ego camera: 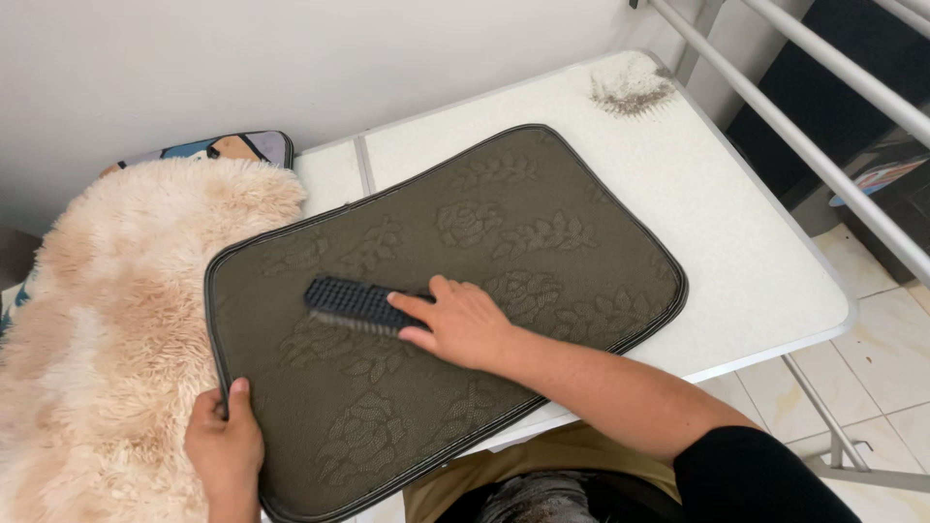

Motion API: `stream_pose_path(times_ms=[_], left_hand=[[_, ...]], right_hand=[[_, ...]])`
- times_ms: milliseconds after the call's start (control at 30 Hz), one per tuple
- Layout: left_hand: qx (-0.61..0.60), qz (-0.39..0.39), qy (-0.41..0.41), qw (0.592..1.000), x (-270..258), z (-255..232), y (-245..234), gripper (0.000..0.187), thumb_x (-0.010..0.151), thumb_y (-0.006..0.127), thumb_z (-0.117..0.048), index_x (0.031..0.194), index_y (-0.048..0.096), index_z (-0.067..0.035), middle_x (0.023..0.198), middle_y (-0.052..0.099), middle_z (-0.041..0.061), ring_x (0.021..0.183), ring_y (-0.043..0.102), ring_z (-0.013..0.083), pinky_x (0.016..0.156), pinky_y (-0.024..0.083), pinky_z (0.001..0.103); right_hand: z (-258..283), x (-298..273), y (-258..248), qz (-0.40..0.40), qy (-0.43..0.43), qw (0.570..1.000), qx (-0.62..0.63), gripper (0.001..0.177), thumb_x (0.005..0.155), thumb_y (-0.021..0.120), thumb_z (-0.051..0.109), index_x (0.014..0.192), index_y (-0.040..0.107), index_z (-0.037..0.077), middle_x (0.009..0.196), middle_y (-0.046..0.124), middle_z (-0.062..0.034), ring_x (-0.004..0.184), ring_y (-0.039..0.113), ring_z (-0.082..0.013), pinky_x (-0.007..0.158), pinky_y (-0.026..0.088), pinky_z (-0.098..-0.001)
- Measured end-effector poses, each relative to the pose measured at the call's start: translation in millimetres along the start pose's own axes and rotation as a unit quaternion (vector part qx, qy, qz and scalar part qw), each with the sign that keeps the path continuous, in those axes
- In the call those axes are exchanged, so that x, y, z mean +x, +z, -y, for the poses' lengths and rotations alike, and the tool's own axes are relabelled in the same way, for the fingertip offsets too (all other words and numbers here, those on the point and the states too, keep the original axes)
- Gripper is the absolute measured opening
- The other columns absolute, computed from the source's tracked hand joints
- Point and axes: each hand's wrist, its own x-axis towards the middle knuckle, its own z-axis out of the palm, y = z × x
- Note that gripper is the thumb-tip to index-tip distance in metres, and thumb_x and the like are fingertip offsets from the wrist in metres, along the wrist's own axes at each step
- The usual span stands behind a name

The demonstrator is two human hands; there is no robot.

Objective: The person uses a black brush to clean a floral-patterned mat and a plain olive-green mat on a white table. They repeatedly brush both sides of the mats, flipping them over to treat each surface, and occasionally brush the table surface to gather debris.

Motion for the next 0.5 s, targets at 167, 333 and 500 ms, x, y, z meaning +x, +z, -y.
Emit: stream_pose_path(times_ms=[167, 333, 500], left_hand=[[-0.075, -0.021, -0.037, 0.996, -12, 48, -21, 0.036, 0.107, 0.073, -0.031, 0.104, 0.069, 0.005, 0.072, 0.063, 0.006, 0.065, 0.051, 0.008, 0.062, 0.042, 0.025], [-0.035, -0.045, -0.039, 0.998, -22, 72, -11, 0.038, 0.108, 0.075, -0.029, 0.097, 0.069, 0.007, 0.067, 0.063, 0.008, 0.062, 0.052, 0.0102, 0.06, 0.043, 0.027], [0.026, -0.077, -0.028, 0.996, -23, 85, -2, 0.035, 0.108, 0.076, -0.023, 0.099, 0.069, 0.009, 0.069, 0.065, 0.012, 0.061, 0.057, 0.0139, 0.056, 0.045, 0.03]], right_hand=[[-111, 16, -40, -0.098, 0.229, 0.966, -0.068, 0.055, 0.103, 0.039, 0.059, 0.15, 0.049, 0.033, 0.113, 0.063, -0.0196, 0.09, 0.071, -0.0375, 0.076, 0.059, -0.0488], [-150, 3, -82, -0.185, 0.294, 0.931, -0.111, 0.054, 0.106, 0.043, 0.054, 0.148, 0.053, 0.022, 0.1, 0.067, -0.0201, 0.079, 0.068, -0.0333, 0.078, 0.055, -0.0501], [-48, -55, -12, -0.075, -0.004, 0.997, -0.025, 0.052, 0.096, 0.058, 0.052, 0.144, 0.058, 0.031, 0.1, 0.063, -0.0141, 0.079, 0.06, -0.0277, 0.077, 0.053, -0.044]])
